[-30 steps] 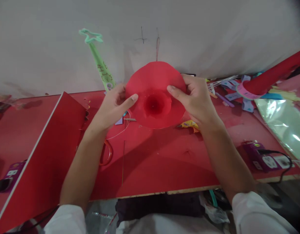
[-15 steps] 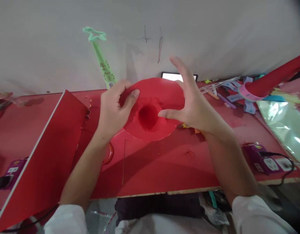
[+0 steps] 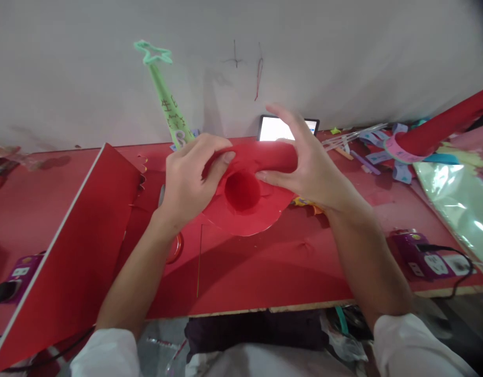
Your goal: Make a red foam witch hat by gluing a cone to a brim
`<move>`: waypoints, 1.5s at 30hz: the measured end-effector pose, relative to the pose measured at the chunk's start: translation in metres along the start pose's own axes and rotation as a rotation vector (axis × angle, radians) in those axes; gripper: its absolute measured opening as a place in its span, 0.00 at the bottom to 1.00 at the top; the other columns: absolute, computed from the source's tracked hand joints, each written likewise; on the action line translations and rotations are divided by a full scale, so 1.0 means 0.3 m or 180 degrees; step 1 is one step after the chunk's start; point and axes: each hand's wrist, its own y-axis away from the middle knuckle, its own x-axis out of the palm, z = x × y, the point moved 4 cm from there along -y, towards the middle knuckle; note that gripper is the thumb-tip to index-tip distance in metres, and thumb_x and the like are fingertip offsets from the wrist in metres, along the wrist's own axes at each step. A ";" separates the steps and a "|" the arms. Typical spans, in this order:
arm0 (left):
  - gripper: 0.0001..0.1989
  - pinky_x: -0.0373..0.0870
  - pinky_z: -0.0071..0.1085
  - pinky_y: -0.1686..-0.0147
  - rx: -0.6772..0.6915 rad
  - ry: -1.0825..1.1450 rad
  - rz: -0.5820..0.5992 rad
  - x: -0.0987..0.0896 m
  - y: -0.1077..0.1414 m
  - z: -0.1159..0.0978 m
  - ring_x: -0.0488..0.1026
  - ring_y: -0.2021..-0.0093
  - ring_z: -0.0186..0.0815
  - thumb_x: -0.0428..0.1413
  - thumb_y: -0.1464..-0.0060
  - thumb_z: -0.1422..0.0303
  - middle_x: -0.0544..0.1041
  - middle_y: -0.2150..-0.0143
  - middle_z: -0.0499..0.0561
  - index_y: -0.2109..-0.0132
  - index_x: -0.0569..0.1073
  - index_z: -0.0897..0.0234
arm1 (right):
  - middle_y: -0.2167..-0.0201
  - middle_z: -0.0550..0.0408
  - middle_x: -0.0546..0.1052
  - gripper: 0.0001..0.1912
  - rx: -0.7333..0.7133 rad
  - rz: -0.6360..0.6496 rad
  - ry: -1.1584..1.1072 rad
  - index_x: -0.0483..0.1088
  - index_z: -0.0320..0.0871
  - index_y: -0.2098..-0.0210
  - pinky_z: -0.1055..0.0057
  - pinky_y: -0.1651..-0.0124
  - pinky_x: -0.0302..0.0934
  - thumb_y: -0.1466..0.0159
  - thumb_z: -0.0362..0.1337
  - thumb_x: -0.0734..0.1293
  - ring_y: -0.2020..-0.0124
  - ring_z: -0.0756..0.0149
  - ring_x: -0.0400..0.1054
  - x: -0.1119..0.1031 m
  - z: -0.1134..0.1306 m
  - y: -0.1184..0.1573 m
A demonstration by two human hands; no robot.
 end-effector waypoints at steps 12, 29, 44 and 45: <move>0.09 0.76 0.39 0.59 0.0056 0.0059 -0.0065 -0.019 -0.006 -0.034 0.79 0.63 0.40 0.55 0.28 0.61 0.80 0.64 0.49 0.58 0.77 0.54 | 0.22 0.55 0.63 0.45 -0.0079 0.0152 -0.0022 0.61 0.59 0.26 0.35 0.17 0.43 0.38 0.50 0.79 0.19 0.39 0.49 0.027 -0.010 -0.002; 0.12 0.78 0.40 0.59 0.0004 -0.0201 -0.0116 -0.021 -0.010 -0.018 0.80 0.62 0.41 0.54 0.29 0.56 0.81 0.64 0.50 0.58 0.77 0.54 | 0.26 0.53 0.68 0.37 0.0040 -0.0041 -0.0097 0.65 0.58 0.29 0.37 0.19 0.52 0.35 0.53 0.76 0.21 0.40 0.55 0.032 0.001 0.004; 0.12 0.75 0.40 0.62 -0.0046 -0.0139 -0.0210 -0.032 -0.018 -0.018 0.78 0.64 0.41 0.54 0.29 0.56 0.82 0.65 0.49 0.60 0.77 0.53 | 0.24 0.53 0.66 0.43 -0.0085 0.0041 -0.0157 0.63 0.58 0.27 0.38 0.19 0.52 0.38 0.50 0.79 0.20 0.41 0.54 0.037 -0.014 0.001; 0.13 0.75 0.40 0.62 -0.0045 -0.0165 -0.0234 -0.033 -0.017 -0.016 0.78 0.64 0.41 0.54 0.29 0.55 0.82 0.66 0.48 0.60 0.77 0.53 | 0.24 0.54 0.65 0.43 -0.0070 0.0012 -0.0124 0.62 0.59 0.27 0.38 0.19 0.51 0.37 0.51 0.79 0.20 0.41 0.52 0.036 -0.016 0.002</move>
